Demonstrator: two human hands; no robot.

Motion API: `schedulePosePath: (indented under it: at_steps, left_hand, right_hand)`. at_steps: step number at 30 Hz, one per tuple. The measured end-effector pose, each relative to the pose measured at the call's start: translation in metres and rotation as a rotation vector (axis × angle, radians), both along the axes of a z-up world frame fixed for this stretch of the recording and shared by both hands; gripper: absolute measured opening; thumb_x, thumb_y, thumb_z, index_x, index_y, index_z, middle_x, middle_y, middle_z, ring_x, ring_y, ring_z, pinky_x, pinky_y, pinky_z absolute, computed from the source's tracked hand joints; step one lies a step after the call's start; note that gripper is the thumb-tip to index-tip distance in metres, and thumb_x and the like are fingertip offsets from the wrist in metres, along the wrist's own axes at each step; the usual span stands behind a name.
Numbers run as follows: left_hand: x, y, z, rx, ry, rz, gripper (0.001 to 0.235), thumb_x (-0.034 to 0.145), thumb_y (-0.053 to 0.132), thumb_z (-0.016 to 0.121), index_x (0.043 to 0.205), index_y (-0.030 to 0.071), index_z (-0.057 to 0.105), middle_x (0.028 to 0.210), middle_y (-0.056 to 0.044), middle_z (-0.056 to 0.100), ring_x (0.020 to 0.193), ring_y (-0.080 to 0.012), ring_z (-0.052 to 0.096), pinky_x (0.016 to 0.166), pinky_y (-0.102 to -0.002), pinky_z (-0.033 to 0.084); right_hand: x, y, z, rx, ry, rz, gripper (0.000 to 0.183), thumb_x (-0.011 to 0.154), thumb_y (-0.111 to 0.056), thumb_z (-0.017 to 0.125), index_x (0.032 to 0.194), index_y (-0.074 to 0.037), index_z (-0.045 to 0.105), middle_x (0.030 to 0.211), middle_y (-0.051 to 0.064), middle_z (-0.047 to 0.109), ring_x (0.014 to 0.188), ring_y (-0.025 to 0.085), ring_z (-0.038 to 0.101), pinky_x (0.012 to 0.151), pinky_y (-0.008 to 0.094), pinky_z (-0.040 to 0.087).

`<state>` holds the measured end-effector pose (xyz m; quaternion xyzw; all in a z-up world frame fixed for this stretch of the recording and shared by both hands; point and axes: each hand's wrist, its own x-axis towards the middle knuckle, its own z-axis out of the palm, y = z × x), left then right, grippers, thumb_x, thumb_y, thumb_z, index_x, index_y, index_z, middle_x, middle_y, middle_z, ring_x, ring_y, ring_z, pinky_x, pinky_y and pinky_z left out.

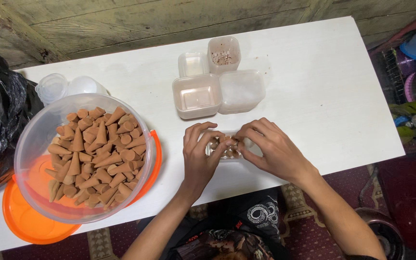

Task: The person picks small brown cone-shaped clay pieces from a large transparent container and places them one by one into a small rectangular plastic container. The person continues this process, filling the small container with the clay pieces.

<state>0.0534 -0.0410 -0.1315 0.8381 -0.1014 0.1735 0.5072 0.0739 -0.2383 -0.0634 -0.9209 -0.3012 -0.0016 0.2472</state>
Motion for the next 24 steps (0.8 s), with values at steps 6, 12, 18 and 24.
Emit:
schedulePosePath:
  at_steps: [6,12,18,24]
  left_hand:
    - [0.002,-0.007,0.006,-0.016,0.007,-0.002,0.024,0.086,0.032,0.085,0.085,0.012,0.071,0.112,-0.007,0.066,0.115,-0.0334,0.059,0.095,-0.050,0.046]
    - [-0.003,-0.012,0.006,-0.036,0.053,-0.052,0.024,0.084,0.031,0.085,0.091,0.012,0.073,0.113,-0.006,0.066,0.115,-0.0331,0.058,0.095,-0.049,0.045]
    - [-0.003,0.001,0.009,-0.026,0.143,-0.155,0.075,0.081,0.043,0.084,0.137,0.002,0.057,0.131,-0.021,0.057,0.131,-0.0440,0.049,0.107,-0.061,0.038]
    - [-0.002,0.024,-0.002,0.149,0.434,-0.351,0.110,0.072,0.039,0.093,0.156,0.004,0.031,0.152,-0.026,0.039,0.146,-0.0465,0.032,0.120,-0.065,0.028]
  right_hand:
    - [-0.002,0.008,0.002,0.111,-0.043,0.039,0.036,0.087,-0.015,0.080,0.121,-0.014,0.069,0.107,0.005,0.069,0.104,0.024,0.065,0.088,0.038,0.057]
    - [-0.006,0.006,-0.001,0.189,-0.012,0.025,0.022,0.088,-0.011,0.078,0.110,-0.014,0.075,0.091,0.003,0.074,0.092,0.022,0.071,0.085,0.038,0.059]
    - [-0.004,-0.015,-0.010,0.215,0.038,-0.064,0.025,0.081,-0.011,0.084,0.105,-0.013,0.076,0.086,0.002,0.076,0.089,0.021,0.071,0.086,0.038,0.059]
    - [-0.006,-0.016,-0.015,0.145,0.115,-0.032,0.017,0.079,-0.013,0.085,0.093,-0.017,0.076,0.080,-0.002,0.076,0.084,0.020,0.070,0.085,0.038,0.058]
